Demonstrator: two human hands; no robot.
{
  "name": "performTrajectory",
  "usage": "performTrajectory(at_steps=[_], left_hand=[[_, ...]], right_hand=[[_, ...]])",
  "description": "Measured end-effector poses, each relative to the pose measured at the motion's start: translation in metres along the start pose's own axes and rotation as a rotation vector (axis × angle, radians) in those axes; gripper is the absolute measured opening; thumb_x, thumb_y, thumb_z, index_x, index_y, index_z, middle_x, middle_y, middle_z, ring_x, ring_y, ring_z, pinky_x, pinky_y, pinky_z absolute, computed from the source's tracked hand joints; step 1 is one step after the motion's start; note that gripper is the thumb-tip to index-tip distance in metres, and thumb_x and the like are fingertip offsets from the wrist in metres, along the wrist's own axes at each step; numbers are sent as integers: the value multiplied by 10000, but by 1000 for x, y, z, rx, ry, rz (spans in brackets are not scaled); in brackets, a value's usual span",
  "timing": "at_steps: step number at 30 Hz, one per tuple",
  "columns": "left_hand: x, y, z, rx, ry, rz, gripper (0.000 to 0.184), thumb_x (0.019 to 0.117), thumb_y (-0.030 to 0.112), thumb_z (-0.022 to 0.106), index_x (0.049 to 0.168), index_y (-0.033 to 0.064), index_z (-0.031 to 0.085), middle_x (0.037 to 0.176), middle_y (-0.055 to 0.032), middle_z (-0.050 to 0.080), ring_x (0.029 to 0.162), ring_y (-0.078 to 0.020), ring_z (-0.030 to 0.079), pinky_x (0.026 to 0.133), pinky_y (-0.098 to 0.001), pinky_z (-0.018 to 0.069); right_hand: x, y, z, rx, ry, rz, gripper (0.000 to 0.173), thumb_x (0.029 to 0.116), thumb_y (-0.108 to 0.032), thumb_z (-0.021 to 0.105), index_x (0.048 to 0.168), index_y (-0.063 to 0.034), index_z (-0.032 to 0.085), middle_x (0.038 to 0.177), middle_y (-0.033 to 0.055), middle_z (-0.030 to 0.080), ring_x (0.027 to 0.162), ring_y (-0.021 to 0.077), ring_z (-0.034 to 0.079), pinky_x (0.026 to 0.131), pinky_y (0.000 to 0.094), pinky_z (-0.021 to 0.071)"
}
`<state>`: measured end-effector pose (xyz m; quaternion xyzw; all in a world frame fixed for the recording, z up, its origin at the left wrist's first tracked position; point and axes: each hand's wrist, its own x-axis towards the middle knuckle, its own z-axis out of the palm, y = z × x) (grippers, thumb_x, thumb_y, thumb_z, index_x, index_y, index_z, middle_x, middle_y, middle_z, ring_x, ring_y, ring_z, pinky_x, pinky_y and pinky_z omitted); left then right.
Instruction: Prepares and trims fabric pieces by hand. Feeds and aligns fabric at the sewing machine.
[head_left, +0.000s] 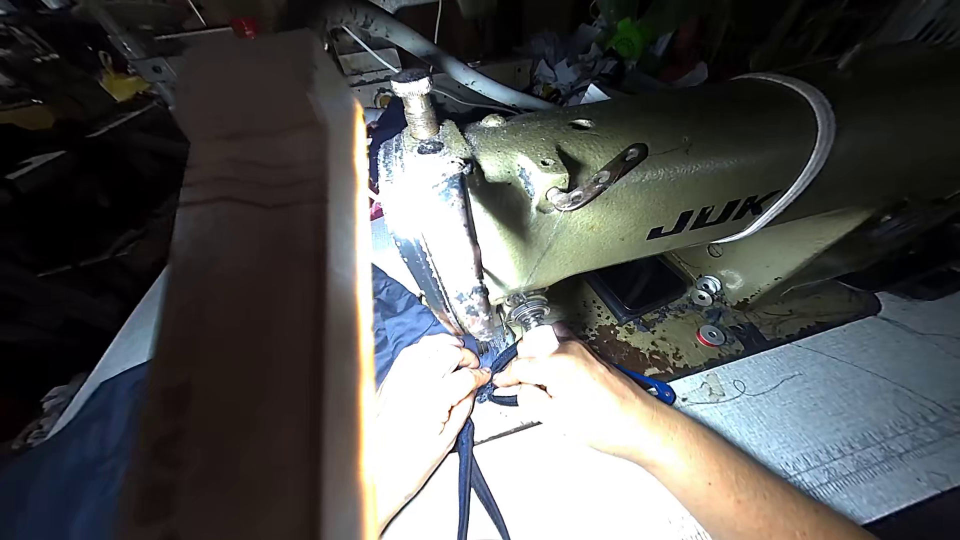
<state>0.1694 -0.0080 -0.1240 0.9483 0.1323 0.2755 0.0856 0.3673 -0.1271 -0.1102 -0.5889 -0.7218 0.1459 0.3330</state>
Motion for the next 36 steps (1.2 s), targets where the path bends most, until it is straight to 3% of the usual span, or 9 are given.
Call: performTrajectory(at_steps=[4,6,8,12,21,25,30,34,36], left_hand=[[-3,-4,0,-60,-14,-19,300,954,177,511,990,202,808,1024,39,706,1143,-140,607,1001,-314,459],[-3,-6,0,-67,-13,-35,297,957,196,516,991,227,809,1033,55,700,1144,-120,598,996,-297,460],[-3,-6,1,-71,-6,-35,297,954,203,519,987,231,813,1045,44,701,1148,-133,598,996,-316,459],[-3,-4,0,-35,-13,4,312,960,187,506,1005,215,813,1118,16,724,1215,-188,604,1051,-373,456],[-3,-3,-1,-181,-19,-107,279,939,193,543,1007,199,813,1017,44,687,1056,-47,612,928,-184,479],[-3,-5,-2,-187,-38,-114,278,936,195,539,1000,208,809,1026,59,693,1055,-52,617,938,-213,479],[0,-3,-3,-291,-65,-196,245,909,216,575,976,190,810,1026,59,681,1048,-32,606,931,-231,482],[8,7,4,-238,-35,-329,258,874,474,671,833,234,758,927,104,661,980,-48,597,879,-325,453],[10,9,8,-216,-29,-354,186,850,379,665,786,219,735,878,98,654,938,-50,600,859,-310,455]], right_hand=[[-1,-2,2,-38,62,27,215,926,-92,576,960,-91,789,799,46,679,743,145,621,812,345,464],[-1,1,11,-88,249,11,153,890,-145,612,875,-135,763,751,-4,643,702,110,598,743,309,481],[2,-1,14,-136,325,32,113,882,-208,657,917,-156,750,818,-14,648,732,108,596,725,316,495],[5,-8,12,-132,117,129,189,941,-170,627,1084,-153,750,1115,31,716,1098,202,649,954,436,480],[3,-6,11,34,155,149,167,906,-54,604,953,-73,763,861,65,677,788,155,614,785,316,496],[4,-8,11,28,157,189,202,908,-69,593,1010,-67,768,858,67,673,762,149,609,736,299,502],[10,-10,11,-61,31,263,236,986,-225,594,1110,-103,753,1022,79,706,998,222,658,924,420,492],[10,-9,13,-67,69,229,217,1004,-192,563,1005,-73,744,956,87,700,952,216,661,901,408,485],[10,-8,14,-103,66,214,229,1015,-195,539,977,-68,726,924,83,692,918,206,665,893,403,487]])
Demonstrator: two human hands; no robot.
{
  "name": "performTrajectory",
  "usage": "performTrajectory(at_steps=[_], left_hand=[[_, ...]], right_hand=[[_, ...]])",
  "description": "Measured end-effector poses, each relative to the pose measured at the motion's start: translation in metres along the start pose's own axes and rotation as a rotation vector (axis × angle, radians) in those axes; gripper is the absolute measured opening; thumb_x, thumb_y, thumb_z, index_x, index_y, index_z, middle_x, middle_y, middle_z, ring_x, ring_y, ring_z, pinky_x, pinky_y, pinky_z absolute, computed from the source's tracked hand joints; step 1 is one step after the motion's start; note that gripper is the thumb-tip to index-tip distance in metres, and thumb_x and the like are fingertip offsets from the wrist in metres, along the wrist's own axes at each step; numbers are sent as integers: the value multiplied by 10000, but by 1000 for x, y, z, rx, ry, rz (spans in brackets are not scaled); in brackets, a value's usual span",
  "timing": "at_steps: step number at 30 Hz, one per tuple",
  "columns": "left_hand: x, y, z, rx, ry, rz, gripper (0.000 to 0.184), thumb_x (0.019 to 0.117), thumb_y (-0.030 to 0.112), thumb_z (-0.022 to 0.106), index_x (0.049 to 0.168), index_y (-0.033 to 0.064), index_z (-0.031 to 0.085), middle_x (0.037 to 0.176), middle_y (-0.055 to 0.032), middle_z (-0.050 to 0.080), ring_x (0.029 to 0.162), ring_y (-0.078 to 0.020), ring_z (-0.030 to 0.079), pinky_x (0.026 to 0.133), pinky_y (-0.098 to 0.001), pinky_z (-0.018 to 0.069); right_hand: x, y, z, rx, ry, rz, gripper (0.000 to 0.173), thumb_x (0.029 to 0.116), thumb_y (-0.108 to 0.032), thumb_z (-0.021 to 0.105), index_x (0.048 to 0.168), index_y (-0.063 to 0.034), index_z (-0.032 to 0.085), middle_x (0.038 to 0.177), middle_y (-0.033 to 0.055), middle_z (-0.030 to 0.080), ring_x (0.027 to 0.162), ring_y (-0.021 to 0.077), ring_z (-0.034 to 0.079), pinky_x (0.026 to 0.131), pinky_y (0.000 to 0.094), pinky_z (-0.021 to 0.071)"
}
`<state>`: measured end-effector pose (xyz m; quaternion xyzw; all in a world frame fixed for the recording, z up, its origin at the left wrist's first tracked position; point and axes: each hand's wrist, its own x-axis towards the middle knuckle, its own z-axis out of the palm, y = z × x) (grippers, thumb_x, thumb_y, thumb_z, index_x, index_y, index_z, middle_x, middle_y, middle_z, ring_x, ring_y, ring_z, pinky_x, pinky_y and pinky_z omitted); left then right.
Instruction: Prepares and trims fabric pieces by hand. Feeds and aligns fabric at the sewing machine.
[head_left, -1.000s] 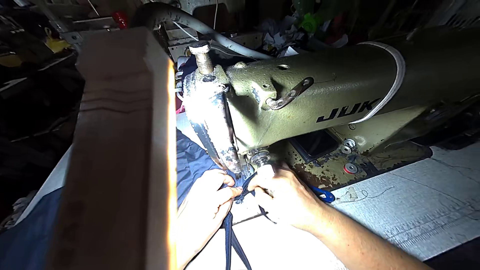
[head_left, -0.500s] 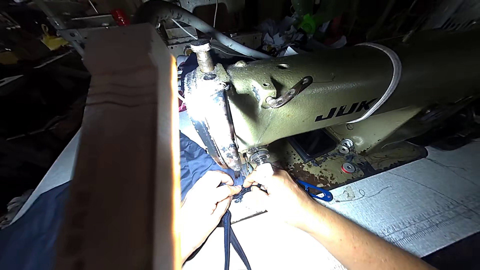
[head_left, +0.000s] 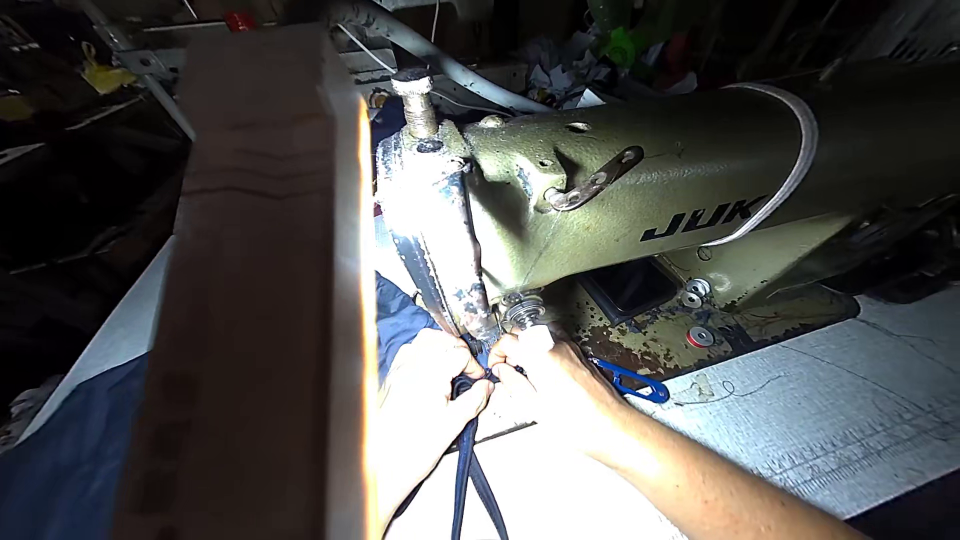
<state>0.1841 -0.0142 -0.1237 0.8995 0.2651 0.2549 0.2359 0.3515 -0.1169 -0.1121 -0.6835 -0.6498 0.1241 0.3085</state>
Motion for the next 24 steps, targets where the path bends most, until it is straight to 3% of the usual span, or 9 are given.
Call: performTrajectory(at_steps=[3,7,10,16,19,22,24], left_hand=[[-1,-1,0,-20,-9,-4,151,846,270,607,792,212,735,920,90,668,978,-57,603,874,-327,450],[-1,-2,-2,-61,-4,-22,158,840,266,600,786,230,743,917,107,670,999,-45,606,928,-354,438],[-1,-3,-5,-120,-19,-45,149,848,259,629,802,226,767,935,108,678,1013,-39,603,937,-341,427],[-3,-7,-9,-117,-48,-8,152,880,270,655,853,223,796,981,110,698,1051,-33,607,946,-291,450],[-3,-7,-8,-92,-24,31,143,882,251,659,862,216,795,969,102,685,1024,-19,605,917,-245,461],[-4,-8,-7,3,9,126,181,903,247,623,865,210,796,988,80,679,1057,-58,593,944,-261,449],[-4,-9,-6,96,30,237,229,931,244,575,863,201,789,1012,47,694,1085,-114,598,970,-325,433]], right_hand=[[0,-2,-1,-21,4,19,224,1024,-198,550,993,-63,726,936,87,701,927,213,673,898,401,503],[-2,-2,0,35,76,4,192,983,-174,577,981,-75,741,915,73,690,885,204,667,848,395,525],[-3,-3,-1,-4,34,42,180,964,-184,601,1020,-98,750,978,71,702,950,210,674,896,411,519],[-1,-2,3,-132,78,3,173,998,-159,580,978,-73,729,933,90,697,876,228,689,834,415,541],[-3,2,5,-79,175,-38,178,982,-180,581,929,-88,725,842,49,663,776,174,649,773,360,543],[-5,-2,-1,-71,73,46,200,971,-258,616,993,-107,746,909,55,666,911,209,652,861,425,494],[-3,-5,-5,-110,1,94,209,972,-276,613,1030,-122,743,992,59,676,999,227,643,915,471,462]])
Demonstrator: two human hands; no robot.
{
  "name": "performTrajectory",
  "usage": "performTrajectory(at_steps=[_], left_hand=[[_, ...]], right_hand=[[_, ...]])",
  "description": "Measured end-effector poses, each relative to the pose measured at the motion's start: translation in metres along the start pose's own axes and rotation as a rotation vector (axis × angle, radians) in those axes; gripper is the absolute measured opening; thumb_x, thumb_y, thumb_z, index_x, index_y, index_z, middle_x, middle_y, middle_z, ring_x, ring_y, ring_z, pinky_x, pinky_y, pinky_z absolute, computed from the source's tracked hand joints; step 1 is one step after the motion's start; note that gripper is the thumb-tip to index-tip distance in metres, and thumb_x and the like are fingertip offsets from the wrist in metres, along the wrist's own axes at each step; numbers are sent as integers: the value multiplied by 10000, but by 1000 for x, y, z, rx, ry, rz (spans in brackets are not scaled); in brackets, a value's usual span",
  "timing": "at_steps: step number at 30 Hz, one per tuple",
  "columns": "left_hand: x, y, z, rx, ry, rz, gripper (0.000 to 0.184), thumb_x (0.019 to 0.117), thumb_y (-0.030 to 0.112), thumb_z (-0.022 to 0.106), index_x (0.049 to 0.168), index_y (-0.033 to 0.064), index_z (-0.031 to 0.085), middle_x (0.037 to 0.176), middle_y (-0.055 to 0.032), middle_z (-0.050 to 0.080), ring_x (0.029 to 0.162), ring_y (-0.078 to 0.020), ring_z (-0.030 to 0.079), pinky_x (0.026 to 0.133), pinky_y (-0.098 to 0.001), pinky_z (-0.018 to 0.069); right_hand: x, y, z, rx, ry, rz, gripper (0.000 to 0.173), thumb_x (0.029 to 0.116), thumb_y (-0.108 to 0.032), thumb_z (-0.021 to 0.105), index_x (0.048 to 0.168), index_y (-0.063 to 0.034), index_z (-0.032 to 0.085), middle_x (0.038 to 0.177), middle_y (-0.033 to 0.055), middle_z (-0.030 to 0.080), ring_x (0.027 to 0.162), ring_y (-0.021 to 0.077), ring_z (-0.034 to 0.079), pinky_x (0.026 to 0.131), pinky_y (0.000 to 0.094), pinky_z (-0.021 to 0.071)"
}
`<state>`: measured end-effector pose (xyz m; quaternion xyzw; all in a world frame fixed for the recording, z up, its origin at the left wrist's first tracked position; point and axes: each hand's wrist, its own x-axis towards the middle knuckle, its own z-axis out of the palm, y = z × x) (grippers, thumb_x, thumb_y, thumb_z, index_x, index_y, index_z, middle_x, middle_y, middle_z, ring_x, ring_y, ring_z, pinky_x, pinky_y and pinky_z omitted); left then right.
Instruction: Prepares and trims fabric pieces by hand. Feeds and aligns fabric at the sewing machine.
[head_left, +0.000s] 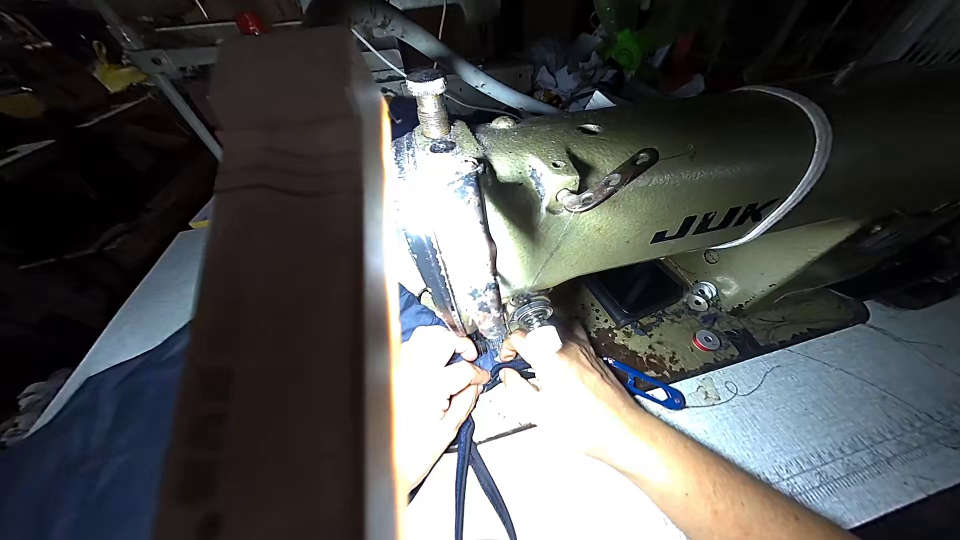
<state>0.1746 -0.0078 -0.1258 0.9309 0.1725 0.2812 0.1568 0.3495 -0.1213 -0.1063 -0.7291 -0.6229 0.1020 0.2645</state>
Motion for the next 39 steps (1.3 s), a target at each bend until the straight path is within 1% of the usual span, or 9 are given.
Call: performTrajectory(at_steps=[4,8,10,12,17,20,25,33,39], left_hand=[[0,0,2,53,26,115,251,955,191,538,864,152,769,997,20,741,1075,-152,650,980,-364,452],[1,-1,0,-80,3,3,213,923,196,579,865,160,781,988,68,750,1077,-65,650,968,-253,478],[1,-2,-2,-144,-10,-22,192,915,189,603,877,154,787,997,69,746,1077,-48,643,973,-233,478],[1,-3,-3,-181,-31,-41,183,911,182,611,885,150,789,1000,69,741,1076,-36,637,973,-220,474],[3,-3,-5,-248,-43,-55,159,901,143,630,867,114,783,985,48,744,1075,-35,636,984,-207,462],[3,-4,-5,-274,-47,-73,155,905,154,637,890,129,789,1007,53,733,1075,-28,635,979,-195,476],[3,-5,-7,-291,-73,-65,173,926,171,630,906,118,793,1021,35,715,1060,-14,619,940,-164,470],[3,-5,-7,-280,-81,-54,168,929,175,635,915,126,795,1025,36,708,1035,-2,628,922,-142,485],[1,-6,-5,-258,-45,-34,169,934,196,631,871,108,761,1001,22,720,1056,-35,634,951,-187,481]], right_hand=[[2,2,1,23,6,-28,193,996,-247,583,965,-114,720,960,61,656,983,228,636,913,493,445],[2,3,2,31,59,-49,200,1011,-232,568,973,-103,718,970,63,665,994,222,642,908,481,455],[1,3,0,37,72,-45,190,993,-223,588,1024,-107,735,1017,68,681,1029,230,650,922,491,472],[2,-1,-5,16,-48,-5,237,1002,-216,569,1143,-108,726,1128,80,668,1140,253,609,1001,516,426],[5,-3,-1,-57,-47,-7,230,1030,-234,557,1089,-103,736,1077,77,673,1091,253,622,961,505,438],[1,7,9,-12,146,-133,212,1005,-246,568,997,-119,738,980,43,692,990,215,656,878,461,480],[-2,18,14,163,227,-295,157,942,-98,581,888,-80,727,860,38,690,873,149,661,862,330,509],[-4,19,10,204,167,-320,239,874,-9,562,934,-82,781,863,54,723,873,158,681,848,307,522],[-6,24,10,181,166,-384,265,872,-8,572,959,-101,804,885,42,724,917,169,676,873,314,522]])
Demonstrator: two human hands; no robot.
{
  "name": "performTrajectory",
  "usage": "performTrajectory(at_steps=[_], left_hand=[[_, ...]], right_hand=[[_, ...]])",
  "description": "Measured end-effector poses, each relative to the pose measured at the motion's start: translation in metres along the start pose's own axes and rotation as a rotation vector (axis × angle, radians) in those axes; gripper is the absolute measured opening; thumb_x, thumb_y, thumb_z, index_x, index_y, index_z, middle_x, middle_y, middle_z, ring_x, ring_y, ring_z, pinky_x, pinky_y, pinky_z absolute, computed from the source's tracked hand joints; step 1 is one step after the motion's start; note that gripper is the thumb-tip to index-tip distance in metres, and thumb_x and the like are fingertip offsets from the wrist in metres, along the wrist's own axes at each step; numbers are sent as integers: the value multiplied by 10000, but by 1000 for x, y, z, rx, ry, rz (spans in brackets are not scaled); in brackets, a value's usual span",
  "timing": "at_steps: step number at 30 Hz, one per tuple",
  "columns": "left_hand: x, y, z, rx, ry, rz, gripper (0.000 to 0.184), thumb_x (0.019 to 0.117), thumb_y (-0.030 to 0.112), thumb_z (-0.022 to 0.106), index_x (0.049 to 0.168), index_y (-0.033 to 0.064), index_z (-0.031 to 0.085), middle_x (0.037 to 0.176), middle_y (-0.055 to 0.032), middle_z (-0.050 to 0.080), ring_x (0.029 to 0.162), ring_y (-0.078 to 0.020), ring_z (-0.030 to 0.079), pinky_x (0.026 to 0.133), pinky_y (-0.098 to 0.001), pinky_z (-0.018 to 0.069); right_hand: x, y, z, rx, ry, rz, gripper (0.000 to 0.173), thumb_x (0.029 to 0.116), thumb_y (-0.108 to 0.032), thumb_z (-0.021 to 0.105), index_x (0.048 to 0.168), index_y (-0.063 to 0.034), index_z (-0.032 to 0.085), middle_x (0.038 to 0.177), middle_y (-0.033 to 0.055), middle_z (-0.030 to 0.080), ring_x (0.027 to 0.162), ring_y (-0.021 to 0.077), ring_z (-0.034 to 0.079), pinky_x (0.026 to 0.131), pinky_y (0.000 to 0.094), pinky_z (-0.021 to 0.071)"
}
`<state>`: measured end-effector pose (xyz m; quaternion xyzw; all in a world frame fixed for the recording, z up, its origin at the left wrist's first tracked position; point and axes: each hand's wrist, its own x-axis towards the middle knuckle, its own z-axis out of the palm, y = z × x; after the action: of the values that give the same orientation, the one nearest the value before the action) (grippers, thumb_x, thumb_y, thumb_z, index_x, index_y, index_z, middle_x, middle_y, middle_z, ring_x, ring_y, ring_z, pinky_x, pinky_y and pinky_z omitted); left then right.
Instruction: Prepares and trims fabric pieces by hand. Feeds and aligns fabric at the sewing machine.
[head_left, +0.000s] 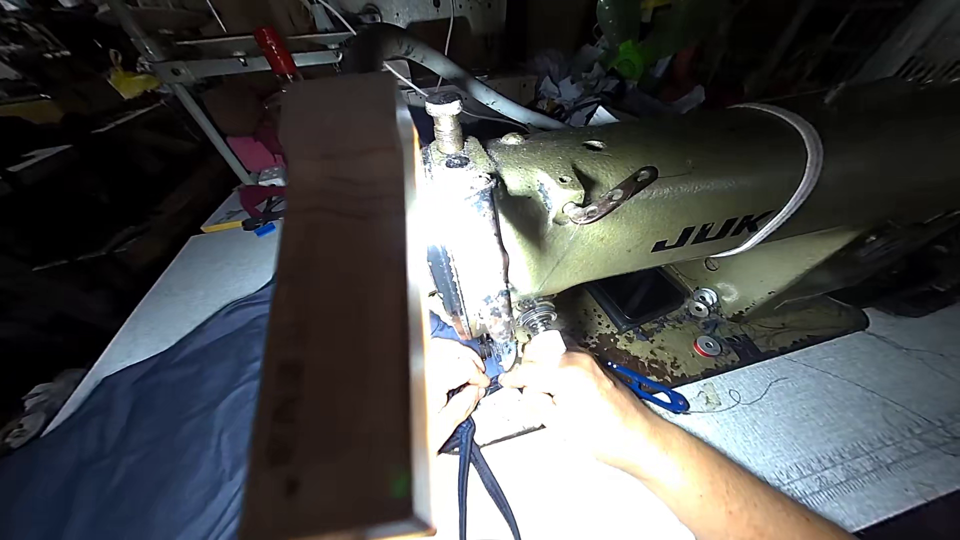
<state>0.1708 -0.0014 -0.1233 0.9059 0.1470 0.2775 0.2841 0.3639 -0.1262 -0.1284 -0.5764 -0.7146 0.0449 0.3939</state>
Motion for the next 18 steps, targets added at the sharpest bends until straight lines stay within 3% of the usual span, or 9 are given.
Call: performTrajectory(at_steps=[5,9,15,18], left_hand=[[-1,-2,2,80,13,-3,192,939,223,603,852,133,749,1010,37,721,1041,-37,635,936,-202,488],[4,-2,0,154,15,-4,199,941,197,587,874,122,758,978,13,717,1020,-68,640,921,-225,477],[10,-7,-1,198,40,-27,189,917,184,594,871,126,768,878,24,702,917,-55,651,845,-224,508],[9,-8,0,195,44,-41,180,915,197,598,873,134,761,891,29,701,934,-58,650,853,-238,504]], right_hand=[[-1,-1,1,-65,34,-30,240,883,-27,596,959,-115,806,860,40,702,896,171,668,851,297,527],[2,-3,2,-195,8,6,265,887,-40,622,1034,-146,815,851,43,675,869,188,655,809,304,534],[6,-1,10,-325,78,-4,269,866,-23,633,993,-173,818,854,32,685,866,204,668,783,324,553],[6,-3,8,-329,73,35,270,871,-30,647,1003,-187,822,864,29,694,891,212,671,828,348,541]])
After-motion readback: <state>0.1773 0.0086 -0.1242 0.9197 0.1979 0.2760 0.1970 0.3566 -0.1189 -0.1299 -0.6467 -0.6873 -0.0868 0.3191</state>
